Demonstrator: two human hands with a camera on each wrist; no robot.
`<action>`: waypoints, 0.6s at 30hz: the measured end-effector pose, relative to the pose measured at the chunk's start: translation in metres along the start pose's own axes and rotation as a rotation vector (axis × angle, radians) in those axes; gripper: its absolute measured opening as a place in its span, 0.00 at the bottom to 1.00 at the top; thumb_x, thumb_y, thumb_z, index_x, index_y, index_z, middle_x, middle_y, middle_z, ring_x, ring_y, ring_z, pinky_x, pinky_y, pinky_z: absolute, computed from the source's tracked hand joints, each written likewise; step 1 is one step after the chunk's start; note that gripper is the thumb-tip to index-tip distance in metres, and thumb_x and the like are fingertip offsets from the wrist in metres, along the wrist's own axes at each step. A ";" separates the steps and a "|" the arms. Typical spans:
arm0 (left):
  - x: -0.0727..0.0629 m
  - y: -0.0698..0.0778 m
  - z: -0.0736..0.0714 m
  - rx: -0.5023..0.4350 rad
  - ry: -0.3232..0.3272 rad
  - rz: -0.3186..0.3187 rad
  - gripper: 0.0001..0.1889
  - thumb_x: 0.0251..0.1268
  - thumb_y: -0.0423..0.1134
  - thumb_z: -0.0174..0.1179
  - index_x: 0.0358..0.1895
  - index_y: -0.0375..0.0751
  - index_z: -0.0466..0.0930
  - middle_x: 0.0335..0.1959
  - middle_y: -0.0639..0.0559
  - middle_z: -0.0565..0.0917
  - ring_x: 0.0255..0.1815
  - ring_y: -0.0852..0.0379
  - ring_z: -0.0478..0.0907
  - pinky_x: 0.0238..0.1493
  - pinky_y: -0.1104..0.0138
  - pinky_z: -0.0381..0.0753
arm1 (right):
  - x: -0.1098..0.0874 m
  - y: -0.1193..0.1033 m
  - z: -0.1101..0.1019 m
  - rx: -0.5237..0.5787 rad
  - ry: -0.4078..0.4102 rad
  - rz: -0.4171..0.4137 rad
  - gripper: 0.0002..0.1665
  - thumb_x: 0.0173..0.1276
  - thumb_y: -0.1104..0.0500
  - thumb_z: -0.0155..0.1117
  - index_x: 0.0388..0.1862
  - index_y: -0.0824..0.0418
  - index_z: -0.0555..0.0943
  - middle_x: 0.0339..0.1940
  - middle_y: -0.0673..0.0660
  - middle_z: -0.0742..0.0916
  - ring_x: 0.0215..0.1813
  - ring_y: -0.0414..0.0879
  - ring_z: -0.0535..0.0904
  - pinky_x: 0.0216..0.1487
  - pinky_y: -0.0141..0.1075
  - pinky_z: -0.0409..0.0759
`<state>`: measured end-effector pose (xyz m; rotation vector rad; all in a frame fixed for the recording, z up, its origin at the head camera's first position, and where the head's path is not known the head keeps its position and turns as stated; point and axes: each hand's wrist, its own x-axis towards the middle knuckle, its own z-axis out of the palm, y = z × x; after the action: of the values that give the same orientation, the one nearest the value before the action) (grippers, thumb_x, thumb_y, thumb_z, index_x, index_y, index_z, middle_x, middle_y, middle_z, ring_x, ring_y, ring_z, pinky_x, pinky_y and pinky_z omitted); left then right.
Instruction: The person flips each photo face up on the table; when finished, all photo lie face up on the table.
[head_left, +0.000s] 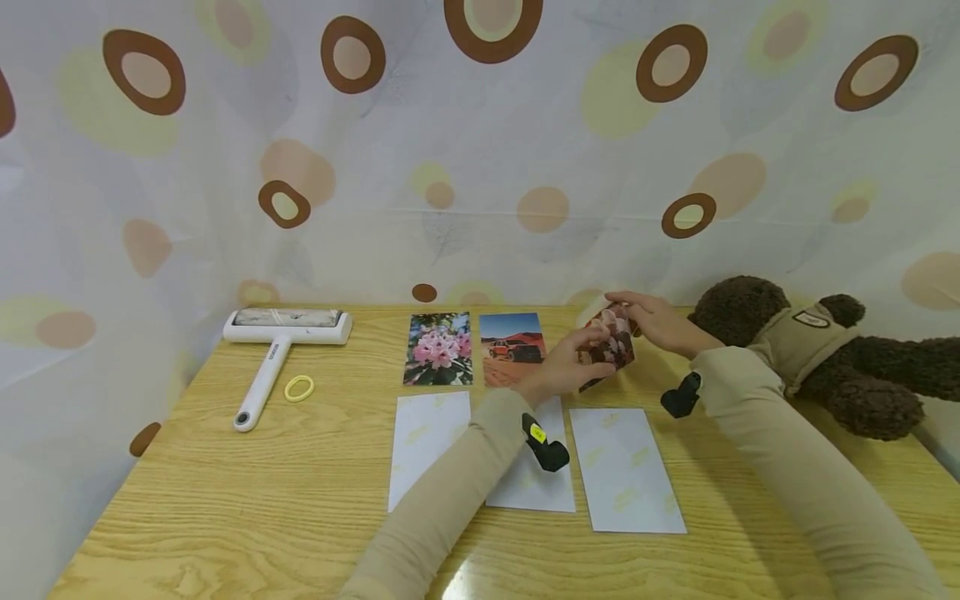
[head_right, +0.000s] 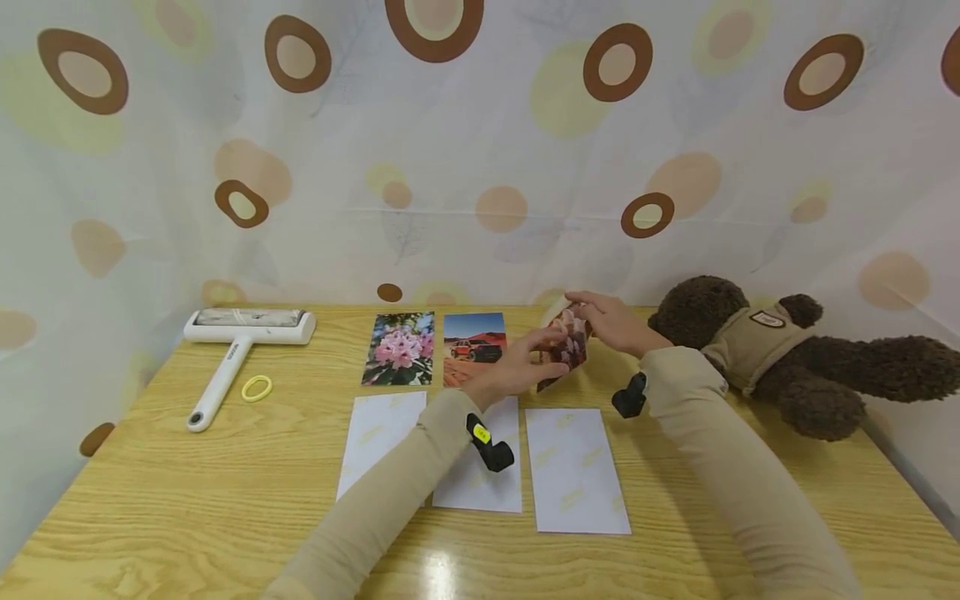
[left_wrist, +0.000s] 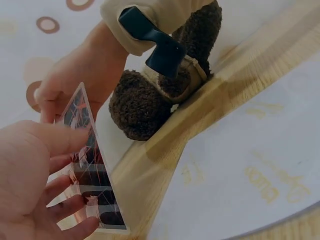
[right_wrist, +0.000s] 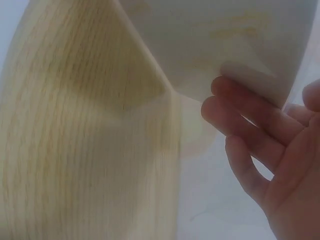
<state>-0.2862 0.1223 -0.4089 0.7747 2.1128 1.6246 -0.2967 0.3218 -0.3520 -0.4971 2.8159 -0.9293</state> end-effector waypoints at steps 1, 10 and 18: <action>0.001 -0.001 0.001 0.030 -0.007 0.012 0.27 0.69 0.36 0.57 0.70 0.44 0.66 0.73 0.49 0.61 0.70 0.49 0.63 0.65 0.61 0.69 | -0.001 0.000 0.000 0.008 -0.002 0.004 0.29 0.80 0.57 0.29 0.75 0.68 0.56 0.62 0.74 0.73 0.45 0.61 0.75 0.47 0.51 0.75; 0.003 -0.001 0.006 0.543 -0.050 0.104 0.26 0.70 0.34 0.53 0.70 0.39 0.63 0.75 0.42 0.58 0.75 0.47 0.57 0.71 0.61 0.62 | 0.001 0.007 0.002 -0.143 -0.019 -0.038 0.37 0.73 0.54 0.56 0.73 0.69 0.59 0.48 0.70 0.82 0.41 0.59 0.79 0.42 0.48 0.78; -0.002 0.003 0.012 0.902 -0.037 0.036 0.24 0.70 0.39 0.52 0.69 0.44 0.66 0.74 0.50 0.62 0.75 0.53 0.57 0.71 0.59 0.63 | 0.002 0.023 0.005 -0.178 -0.061 -0.057 0.43 0.66 0.55 0.66 0.73 0.71 0.59 0.62 0.72 0.76 0.36 0.48 0.76 0.35 0.39 0.73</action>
<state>-0.2769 0.1309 -0.4093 1.0664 2.7945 0.5793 -0.3031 0.3353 -0.3698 -0.6197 2.8563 -0.6634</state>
